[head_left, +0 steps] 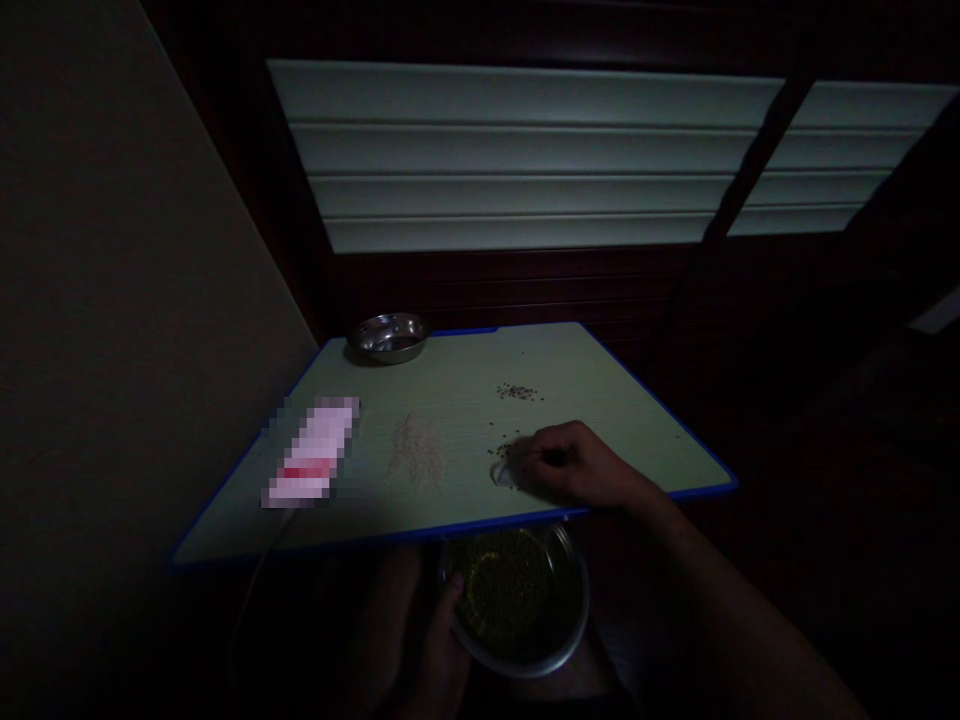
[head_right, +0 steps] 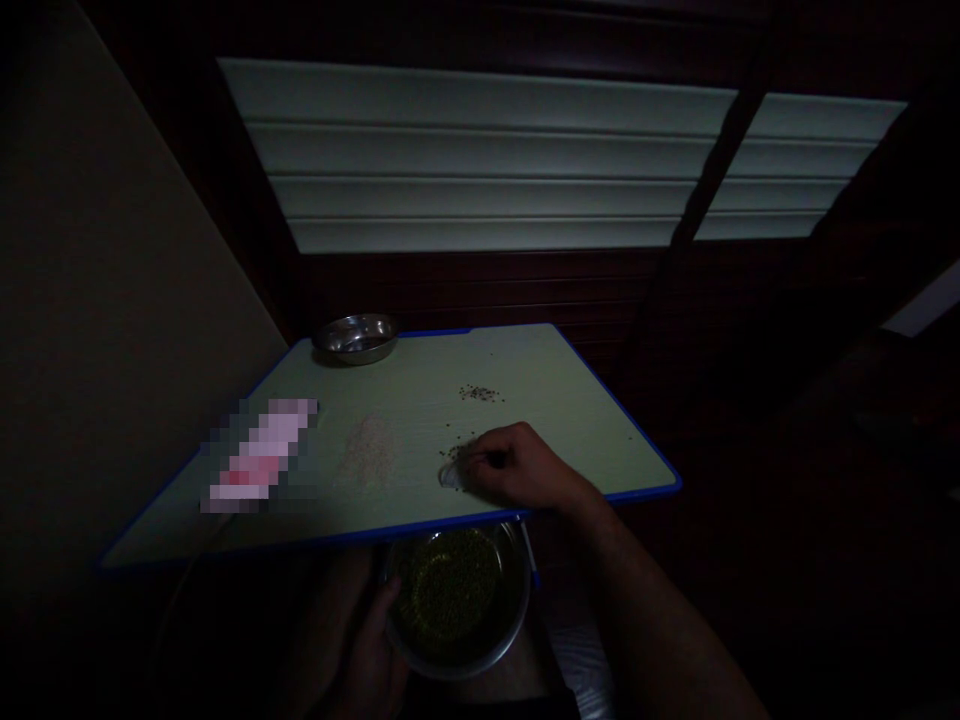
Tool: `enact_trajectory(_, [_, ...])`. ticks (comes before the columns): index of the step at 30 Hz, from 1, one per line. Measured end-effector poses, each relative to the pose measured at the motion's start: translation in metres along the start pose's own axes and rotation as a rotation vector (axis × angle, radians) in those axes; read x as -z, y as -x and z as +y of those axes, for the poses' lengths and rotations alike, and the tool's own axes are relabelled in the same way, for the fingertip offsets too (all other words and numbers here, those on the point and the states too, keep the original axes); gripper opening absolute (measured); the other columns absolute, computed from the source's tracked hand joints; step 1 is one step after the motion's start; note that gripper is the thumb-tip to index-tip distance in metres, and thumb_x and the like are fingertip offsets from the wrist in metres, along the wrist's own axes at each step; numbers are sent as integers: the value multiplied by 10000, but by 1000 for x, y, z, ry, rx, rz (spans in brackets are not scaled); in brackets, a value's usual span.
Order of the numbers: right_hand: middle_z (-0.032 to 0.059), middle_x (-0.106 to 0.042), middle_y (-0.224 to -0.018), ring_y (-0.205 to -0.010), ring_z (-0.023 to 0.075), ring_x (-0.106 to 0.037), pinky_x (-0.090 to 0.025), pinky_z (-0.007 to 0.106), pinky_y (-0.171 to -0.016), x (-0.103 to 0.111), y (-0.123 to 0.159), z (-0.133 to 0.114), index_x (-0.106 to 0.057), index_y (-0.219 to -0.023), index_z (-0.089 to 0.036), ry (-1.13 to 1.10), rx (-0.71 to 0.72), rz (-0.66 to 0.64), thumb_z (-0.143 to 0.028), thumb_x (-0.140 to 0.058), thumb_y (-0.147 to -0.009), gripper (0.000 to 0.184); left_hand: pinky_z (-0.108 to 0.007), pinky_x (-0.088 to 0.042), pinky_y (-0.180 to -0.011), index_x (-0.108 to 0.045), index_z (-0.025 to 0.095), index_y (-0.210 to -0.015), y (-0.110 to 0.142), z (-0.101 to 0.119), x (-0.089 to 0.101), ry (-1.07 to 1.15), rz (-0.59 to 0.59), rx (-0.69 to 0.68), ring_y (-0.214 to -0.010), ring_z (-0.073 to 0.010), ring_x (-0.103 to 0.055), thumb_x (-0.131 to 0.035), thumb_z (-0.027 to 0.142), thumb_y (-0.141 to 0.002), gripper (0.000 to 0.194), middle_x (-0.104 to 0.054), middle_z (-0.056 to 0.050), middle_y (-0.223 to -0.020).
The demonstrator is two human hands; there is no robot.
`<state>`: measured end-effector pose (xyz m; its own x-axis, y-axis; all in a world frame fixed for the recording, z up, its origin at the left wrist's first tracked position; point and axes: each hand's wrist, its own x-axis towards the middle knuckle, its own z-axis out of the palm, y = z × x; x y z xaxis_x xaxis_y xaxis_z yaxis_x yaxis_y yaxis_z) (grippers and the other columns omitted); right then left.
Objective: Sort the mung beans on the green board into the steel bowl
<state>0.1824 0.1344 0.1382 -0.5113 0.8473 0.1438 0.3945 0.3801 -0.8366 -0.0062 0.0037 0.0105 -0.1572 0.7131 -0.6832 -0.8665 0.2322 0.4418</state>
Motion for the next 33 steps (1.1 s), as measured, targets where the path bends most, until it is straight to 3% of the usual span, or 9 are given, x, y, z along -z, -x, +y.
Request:
enact_trajectory(5, [-32,-532,-606,-560,101,-425,-356,231,-535,-1,2,-1,-647,-673,-163,-5,-33,-57,-271,-626,-824,187,-444,-475,-1123,-711,283,-1303,-14,-10,19,-78,-75,26,-1262,-303,-660,-666,279,-884,422,-801,-82,-1160])
enact_trajectory(8, [-40,-521,-613,-562,93,-415,-342,226,-534,-1,5,-5,-647,-689,-161,2,-41,-96,-227,-608,-840,169,-455,-455,-1139,-706,304,-1300,-17,-14,25,-102,-79,7,-1298,-302,-634,-698,271,-863,438,-791,-81,-1188])
enact_trajectory(16, [-29,-598,-650,-592,104,-482,-394,236,-576,0,15,-13,-669,-729,-161,-32,-86,-137,-220,-644,-838,127,-446,-425,-1161,-701,262,-1305,-14,-14,20,-92,-110,22,-1343,-294,-597,-684,270,-862,444,-776,-87,-1234])
enact_trajectory(20, [-36,-569,-641,-593,100,-467,-379,230,-568,-1,19,-14,-645,-715,-166,-30,-71,-166,-209,-626,-856,149,-462,-411,-1174,-698,271,-1321,-16,-14,22,-76,-100,54,-1388,-299,-553,-684,284,-854,468,-772,-80,-1246])
enact_trajectory(26, [-27,-565,-655,-610,107,-472,-396,242,-587,0,21,-15,-628,-714,-168,-74,-78,-207,-280,-633,-854,180,-516,-305,-1226,-596,296,-1454,-30,-17,40,-60,-258,82,-1475,-294,-442,-675,291,-886,574,-709,-62,-1380])
enact_trajectory(29, [-17,-581,-673,-619,117,-486,-410,259,-610,1,18,-12,-634,-729,-168,-97,-96,-118,-306,-637,-825,168,-494,-294,-1233,-573,341,-1477,-36,-22,44,-65,-300,55,-1492,-283,-415,-644,330,-910,572,-681,-36,-1421])
enact_trajectory(33, [-5,-586,-657,-621,136,-498,-390,267,-591,1,7,-6,-619,-710,-179,-8,-121,153,-326,-599,-815,181,-478,-309,-1231,-615,340,-1436,-39,-27,44,-68,-271,33,-1491,-284,-418,-657,315,-902,536,-678,-30,-1427])
